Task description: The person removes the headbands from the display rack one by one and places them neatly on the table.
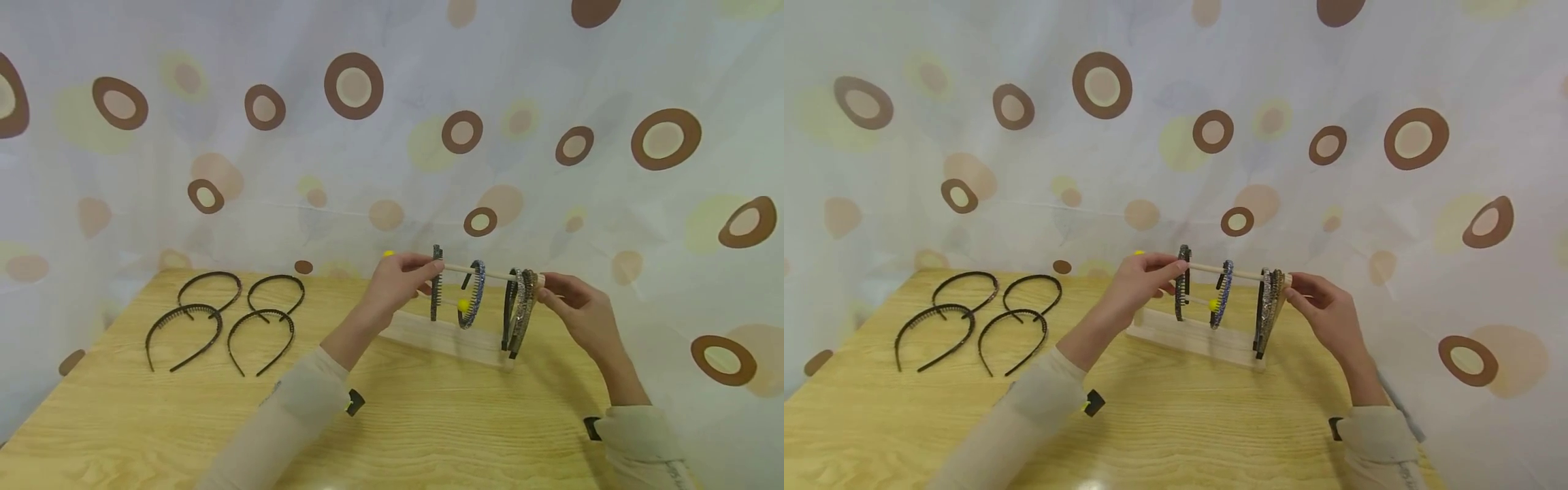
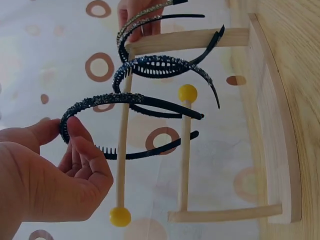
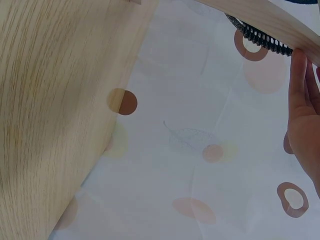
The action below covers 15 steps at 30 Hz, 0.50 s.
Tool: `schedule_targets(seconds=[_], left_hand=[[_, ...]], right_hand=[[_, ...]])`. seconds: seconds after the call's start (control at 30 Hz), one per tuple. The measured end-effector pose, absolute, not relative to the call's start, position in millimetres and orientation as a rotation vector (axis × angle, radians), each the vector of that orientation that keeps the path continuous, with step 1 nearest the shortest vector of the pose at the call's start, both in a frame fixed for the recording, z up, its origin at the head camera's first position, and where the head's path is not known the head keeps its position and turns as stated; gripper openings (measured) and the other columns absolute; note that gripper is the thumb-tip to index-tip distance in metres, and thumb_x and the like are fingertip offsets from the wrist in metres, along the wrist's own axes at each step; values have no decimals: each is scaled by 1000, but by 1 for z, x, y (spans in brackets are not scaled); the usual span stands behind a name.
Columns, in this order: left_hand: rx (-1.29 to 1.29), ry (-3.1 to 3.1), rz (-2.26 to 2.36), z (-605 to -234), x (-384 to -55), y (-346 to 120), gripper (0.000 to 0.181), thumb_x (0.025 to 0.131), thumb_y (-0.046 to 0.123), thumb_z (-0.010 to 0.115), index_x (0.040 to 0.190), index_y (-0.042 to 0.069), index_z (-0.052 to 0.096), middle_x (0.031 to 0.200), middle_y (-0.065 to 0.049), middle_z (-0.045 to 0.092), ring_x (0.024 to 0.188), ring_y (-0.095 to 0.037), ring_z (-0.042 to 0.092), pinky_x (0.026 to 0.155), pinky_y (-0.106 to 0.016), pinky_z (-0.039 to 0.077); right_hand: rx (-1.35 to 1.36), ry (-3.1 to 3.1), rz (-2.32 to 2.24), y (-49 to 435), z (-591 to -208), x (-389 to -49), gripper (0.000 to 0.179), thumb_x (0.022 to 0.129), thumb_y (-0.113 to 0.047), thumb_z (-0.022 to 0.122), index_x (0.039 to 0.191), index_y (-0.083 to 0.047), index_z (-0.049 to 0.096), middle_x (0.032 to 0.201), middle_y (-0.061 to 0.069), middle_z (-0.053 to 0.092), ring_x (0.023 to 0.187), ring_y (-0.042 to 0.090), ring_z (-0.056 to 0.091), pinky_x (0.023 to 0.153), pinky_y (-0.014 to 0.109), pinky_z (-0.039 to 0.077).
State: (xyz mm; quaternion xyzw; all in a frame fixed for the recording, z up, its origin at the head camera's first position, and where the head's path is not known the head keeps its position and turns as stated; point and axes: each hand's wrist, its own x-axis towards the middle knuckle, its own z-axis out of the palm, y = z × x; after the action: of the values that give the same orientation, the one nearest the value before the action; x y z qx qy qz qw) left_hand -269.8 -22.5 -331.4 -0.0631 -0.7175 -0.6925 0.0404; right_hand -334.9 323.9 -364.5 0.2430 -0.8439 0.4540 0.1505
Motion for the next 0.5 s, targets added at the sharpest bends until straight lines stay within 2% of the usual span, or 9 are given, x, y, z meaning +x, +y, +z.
schedule_targets(seconds=[0.2,0.5], left_hand=[[-278,-2242,-2038,-329,-263,-45,41,97,36,72,128,10,69,104,-5,71,91,-33,70,82,-39,53],[-269,-2254,-1943,-318,-253,-80,37,99,36,70,127,12,70,107,-5,70,90,-26,68,88,-42,52]], right_hand=[[704,-2430,1315,324,-360,-333,39,101,-17,68,137,-5,63,120,13,69,98,4,67,82,16,52],[667,-2449,1287,327,-365,-336,40,101,-20,68,138,-6,63,122,14,68,100,4,66,83,15,51]])
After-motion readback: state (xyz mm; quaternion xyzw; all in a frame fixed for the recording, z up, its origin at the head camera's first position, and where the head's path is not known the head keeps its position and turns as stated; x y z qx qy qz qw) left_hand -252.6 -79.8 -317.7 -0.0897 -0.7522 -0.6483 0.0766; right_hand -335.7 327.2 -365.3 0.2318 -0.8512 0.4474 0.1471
